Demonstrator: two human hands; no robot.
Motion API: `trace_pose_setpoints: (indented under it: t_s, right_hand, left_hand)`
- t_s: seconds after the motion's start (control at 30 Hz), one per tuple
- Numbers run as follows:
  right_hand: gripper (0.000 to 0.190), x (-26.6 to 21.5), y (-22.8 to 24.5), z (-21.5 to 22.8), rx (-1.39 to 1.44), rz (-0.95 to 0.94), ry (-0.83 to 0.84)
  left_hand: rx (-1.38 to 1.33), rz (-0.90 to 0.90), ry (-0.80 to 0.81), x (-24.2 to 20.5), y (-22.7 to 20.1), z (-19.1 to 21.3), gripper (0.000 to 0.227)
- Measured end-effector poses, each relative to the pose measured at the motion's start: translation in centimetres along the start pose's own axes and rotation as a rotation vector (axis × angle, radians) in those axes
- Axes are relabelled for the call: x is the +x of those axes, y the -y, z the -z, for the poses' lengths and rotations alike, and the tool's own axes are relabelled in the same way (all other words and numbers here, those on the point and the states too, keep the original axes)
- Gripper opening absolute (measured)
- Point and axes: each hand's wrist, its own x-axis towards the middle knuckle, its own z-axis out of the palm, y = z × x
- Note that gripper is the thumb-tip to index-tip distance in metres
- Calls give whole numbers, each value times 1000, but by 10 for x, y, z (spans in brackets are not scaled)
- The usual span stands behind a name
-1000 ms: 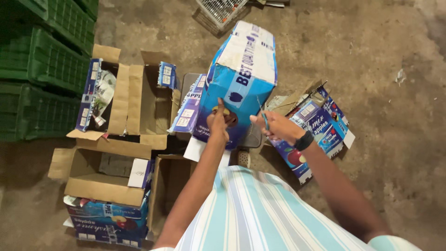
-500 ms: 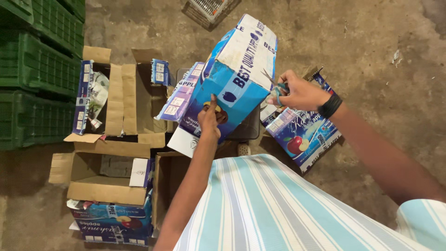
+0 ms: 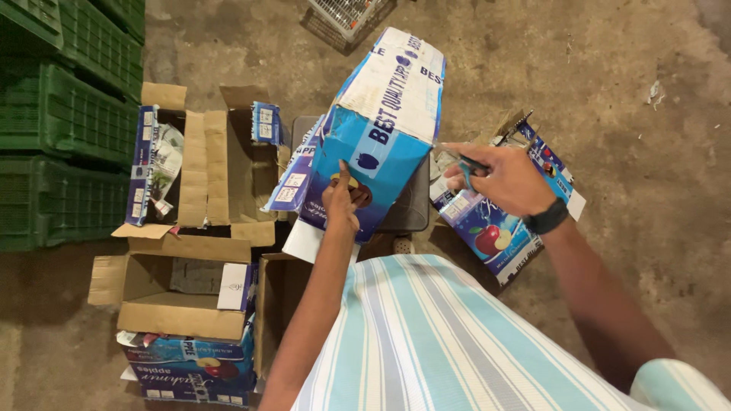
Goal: The person uses a pair of scissors to cut open several cardboard boxes labeled with apple graphics. They cut along the top edges and sides, then flatten the boxes and place them aside. The process is repeated for multiple boxes in a warehouse-like setting.
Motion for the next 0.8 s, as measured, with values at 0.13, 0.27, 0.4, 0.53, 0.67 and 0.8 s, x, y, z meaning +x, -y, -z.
trace_pose_setpoints:
  t_s: [0.13,0.27,0.4,0.53,0.67,0.8]
  right_hand:
    - [45,0,-22,-24,701,-143,-77]
    - [43,0,-64,-49,463,-203,20]
    - [56,6,-86,-35,447,-350,195]
    - [48,19,-74,-3,-235,-287,273]
    - [62,22,-44,22,-547,-9,262]
    - [81,21,-19,34,-841,57,156]
  left_hand:
    - [-6,15,30,0,3,-1,48]
    - [-11,7,76,0,6,2,46]
    - [16,-10,61,3,8,-3,45]
    - [40,-12,52,7,5,-1,46]
    - [14,-21,67,8,2,1,48]
    - [23,-14,61,4,1,0,46]
